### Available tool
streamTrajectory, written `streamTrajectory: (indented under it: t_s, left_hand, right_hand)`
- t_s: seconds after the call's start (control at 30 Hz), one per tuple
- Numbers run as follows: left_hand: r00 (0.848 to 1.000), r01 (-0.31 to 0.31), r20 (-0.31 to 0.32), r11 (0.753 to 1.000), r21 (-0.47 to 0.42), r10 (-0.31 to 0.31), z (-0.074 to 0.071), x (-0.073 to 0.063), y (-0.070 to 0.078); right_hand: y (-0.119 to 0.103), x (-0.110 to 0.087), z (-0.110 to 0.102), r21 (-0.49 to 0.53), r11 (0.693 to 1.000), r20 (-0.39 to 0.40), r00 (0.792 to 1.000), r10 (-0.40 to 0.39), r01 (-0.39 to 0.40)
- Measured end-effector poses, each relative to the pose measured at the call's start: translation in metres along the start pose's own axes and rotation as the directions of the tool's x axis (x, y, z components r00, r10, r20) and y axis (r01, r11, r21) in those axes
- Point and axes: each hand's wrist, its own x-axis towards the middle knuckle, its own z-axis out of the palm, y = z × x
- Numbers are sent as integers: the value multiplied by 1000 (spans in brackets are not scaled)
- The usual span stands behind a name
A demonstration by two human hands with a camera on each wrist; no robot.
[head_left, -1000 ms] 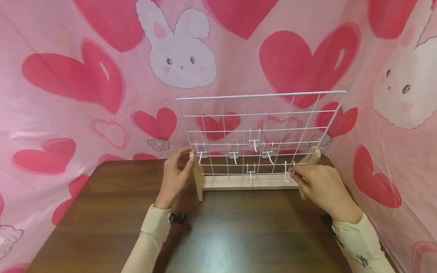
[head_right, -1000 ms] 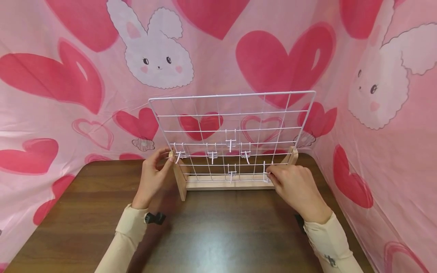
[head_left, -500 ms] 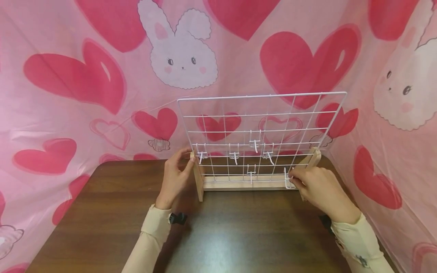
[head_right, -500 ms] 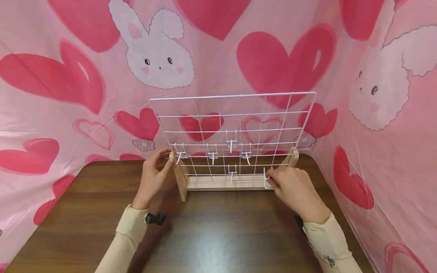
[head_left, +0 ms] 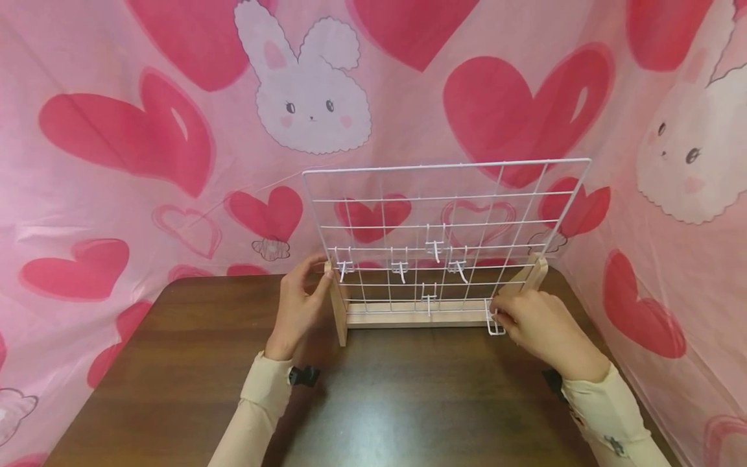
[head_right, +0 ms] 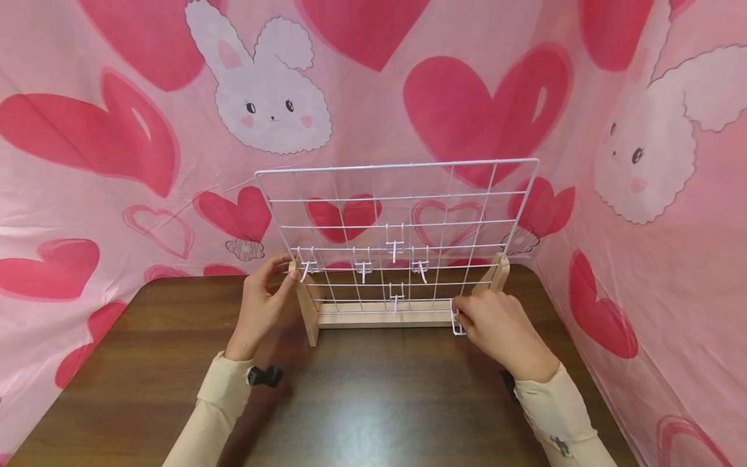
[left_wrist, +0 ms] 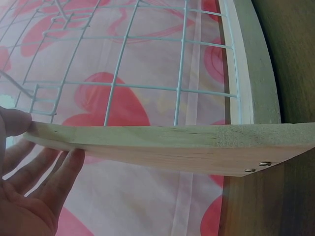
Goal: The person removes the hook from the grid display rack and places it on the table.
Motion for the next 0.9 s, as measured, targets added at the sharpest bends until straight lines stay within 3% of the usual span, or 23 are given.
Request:
streamTrajectory:
  t_s: [0.23,0.9]
  left_hand:
    - [1000,1,8,1000,2,-1,-1,0,2]
    - [1000,-3,13,1000,21,3,-1,-1,2]
  right_hand:
    - [-4,2,8,15,1000,65,998,4,-5]
    - [-1,0,30,23,999,125,991,-36,33]
